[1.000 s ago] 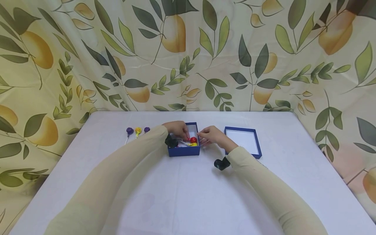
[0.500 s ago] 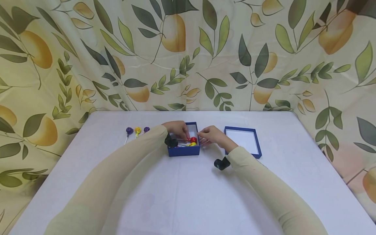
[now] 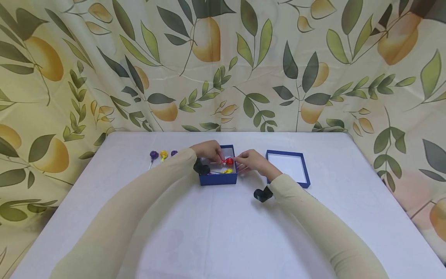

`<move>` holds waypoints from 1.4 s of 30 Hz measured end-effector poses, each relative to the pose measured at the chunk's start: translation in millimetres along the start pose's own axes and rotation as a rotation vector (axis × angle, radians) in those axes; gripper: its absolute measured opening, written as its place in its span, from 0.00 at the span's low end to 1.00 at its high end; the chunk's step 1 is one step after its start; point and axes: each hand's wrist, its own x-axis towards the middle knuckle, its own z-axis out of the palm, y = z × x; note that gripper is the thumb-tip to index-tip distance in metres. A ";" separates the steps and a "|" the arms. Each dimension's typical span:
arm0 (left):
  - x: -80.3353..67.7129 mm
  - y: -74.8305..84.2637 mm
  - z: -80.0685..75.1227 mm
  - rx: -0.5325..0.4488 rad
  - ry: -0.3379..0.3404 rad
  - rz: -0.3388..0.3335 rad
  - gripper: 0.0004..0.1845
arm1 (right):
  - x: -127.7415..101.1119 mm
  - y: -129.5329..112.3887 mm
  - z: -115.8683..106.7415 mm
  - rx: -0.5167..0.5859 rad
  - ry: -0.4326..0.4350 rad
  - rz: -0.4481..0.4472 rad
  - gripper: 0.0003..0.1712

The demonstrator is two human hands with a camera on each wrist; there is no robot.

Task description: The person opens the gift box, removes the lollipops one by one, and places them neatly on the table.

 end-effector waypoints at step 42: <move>-81.3 -49.3 0.8 -0.707 0.594 -0.056 0.13 | -2.4 3.2 3.6 0.047 0.027 0.030 0.26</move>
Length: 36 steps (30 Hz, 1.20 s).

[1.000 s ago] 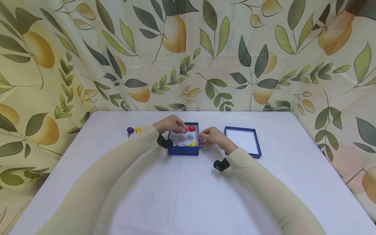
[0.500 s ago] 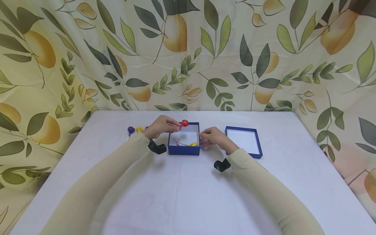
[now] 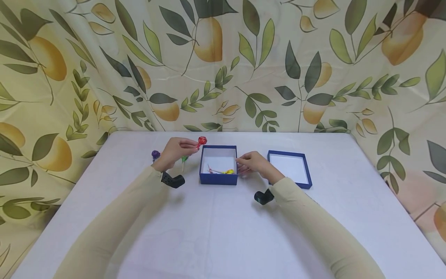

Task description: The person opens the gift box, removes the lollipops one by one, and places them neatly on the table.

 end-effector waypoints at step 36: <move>-50.6 -53.3 -97.1 0.013 0.199 -0.052 0.19 | 2.2 0.2 -1.0 -0.004 -0.017 -0.009 0.26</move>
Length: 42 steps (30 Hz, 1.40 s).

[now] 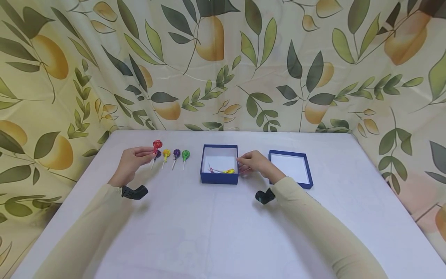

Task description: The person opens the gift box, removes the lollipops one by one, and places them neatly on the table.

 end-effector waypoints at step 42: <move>-23.9 -78.7 -21.1 0.162 0.038 -0.147 0.19 | 0.4 -2.2 1.6 0.000 -0.017 -0.010 0.27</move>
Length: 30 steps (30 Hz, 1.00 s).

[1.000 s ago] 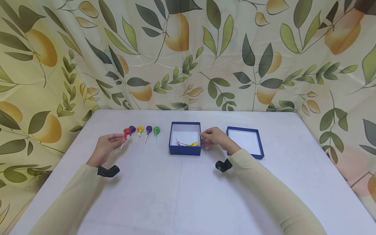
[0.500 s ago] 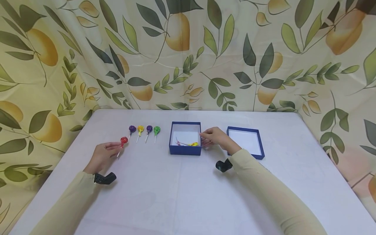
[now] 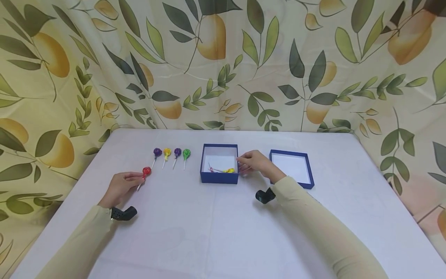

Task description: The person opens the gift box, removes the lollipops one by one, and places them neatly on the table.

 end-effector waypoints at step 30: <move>-9.2 9.9 4.4 0.170 0.040 0.046 0.14 | 3.5 -1.1 2.6 -0.036 0.037 0.046 0.27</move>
